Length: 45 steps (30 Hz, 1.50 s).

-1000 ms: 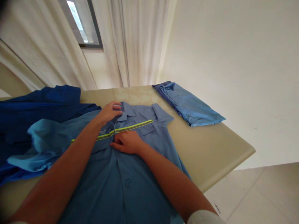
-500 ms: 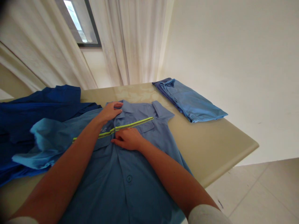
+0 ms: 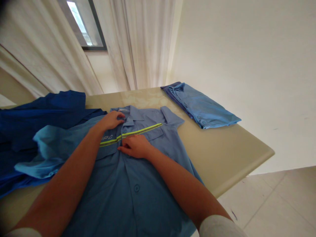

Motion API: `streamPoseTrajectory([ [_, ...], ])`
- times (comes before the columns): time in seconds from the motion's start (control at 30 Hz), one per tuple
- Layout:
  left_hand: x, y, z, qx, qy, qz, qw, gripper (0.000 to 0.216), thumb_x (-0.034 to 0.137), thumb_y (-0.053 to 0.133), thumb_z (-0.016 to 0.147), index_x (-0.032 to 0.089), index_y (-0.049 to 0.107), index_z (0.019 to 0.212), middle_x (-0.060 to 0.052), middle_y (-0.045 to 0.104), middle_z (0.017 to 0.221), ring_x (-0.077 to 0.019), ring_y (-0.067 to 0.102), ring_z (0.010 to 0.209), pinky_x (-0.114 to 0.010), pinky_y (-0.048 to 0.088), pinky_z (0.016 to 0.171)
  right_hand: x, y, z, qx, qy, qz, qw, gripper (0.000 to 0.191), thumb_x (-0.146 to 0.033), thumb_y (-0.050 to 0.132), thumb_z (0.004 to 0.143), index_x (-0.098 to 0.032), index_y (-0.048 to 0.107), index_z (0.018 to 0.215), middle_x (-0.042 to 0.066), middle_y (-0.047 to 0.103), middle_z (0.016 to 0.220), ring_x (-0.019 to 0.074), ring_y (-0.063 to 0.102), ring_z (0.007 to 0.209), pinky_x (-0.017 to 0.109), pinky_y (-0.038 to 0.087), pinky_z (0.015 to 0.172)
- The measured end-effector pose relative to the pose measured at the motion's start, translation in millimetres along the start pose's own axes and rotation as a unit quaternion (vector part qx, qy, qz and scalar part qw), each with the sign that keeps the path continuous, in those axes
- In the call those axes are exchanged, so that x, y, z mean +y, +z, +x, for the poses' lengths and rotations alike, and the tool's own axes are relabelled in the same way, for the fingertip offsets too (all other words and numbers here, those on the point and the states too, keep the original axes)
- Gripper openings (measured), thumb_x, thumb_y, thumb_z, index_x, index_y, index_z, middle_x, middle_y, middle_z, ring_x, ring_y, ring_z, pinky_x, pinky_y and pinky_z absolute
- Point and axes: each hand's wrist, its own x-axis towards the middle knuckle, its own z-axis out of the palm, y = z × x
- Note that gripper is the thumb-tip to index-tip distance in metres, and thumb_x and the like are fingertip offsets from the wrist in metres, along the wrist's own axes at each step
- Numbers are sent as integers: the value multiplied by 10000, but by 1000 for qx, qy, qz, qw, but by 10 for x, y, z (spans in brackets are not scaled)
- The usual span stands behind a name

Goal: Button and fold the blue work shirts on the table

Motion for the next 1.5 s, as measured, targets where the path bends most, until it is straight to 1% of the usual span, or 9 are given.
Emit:
streamPoseTrajectory([
  [0.3,2,-109,-45,-29,10,-37,999,475,197,793,626,222,742,1098,-95,732,1096,-285,710,964,-368,552,911,-6,-7,-1,6,-5,0,1000,356,-457,628,1031,-188,672,802,19,667,787,139,505,693,276,223,602],
  [0.47,96,-148,-30,-69,25,-88,993,233,283,668,756,219,757,961,-77,763,1034,-250,711,906,-349,561,892,7,6,2,12,-11,1,1000,355,-451,631,1028,-190,669,790,16,661,778,138,499,682,280,221,597],
  [0.6,261,-98,-18,-26,-11,-90,995,266,361,541,917,194,747,941,-110,785,982,-273,719,921,-387,555,902,17,19,2,16,-12,0,1000,366,-459,622,1029,-194,662,780,13,667,781,137,496,677,280,219,597],
  [0.83,369,-27,-24,48,-29,-114,992,456,221,663,817,141,702,1264,-110,767,1071,-247,716,975,-322,543,880,17,24,6,10,-11,-13,1000,373,-471,606,1039,-193,681,803,23,682,798,145,525,691,283,235,602],
  [0.97,241,-66,-35,17,-78,-121,989,521,162,680,748,110,697,1267,-86,765,923,-241,718,850,-301,538,752,2,15,4,4,-19,-24,1000,383,-479,586,1054,-193,686,819,33,693,838,158,562,736,279,272,617],
  [1.23,141,0,-17,-10,-71,-115,991,337,292,724,790,167,755,1101,-81,767,883,-256,726,846,-340,554,808,-70,9,-27,142,-24,-59,988,345,-458,543,1078,-188,647,1267,135,661,1265,254,586,1148,377,446,1012],
  [1.3,140,21,-34,32,-74,-88,993,277,272,649,852,163,765,1079,-115,775,979,-280,723,950,-373,545,901,-73,35,-25,152,-11,-80,985,463,-495,567,1059,-188,594,1404,164,581,1449,293,545,1270,436,434,1083],
  [1.43,83,68,-129,231,-142,-19,962,428,306,465,993,168,657,1349,-209,663,1376,-381,560,1329,-545,409,1122,-67,68,-18,147,12,-94,985,637,-557,570,1040,-206,478,1564,177,384,1661,330,444,1436,503,406,1158],
  [1.5,26,89,-164,245,-188,-12,951,476,328,435,1012,176,591,1435,-233,611,1447,-420,495,1392,-619,340,1147,-66,63,-16,149,15,-97,984,685,-561,563,1043,-228,405,1621,155,339,1698,315,416,1478,490,395,1179],
])
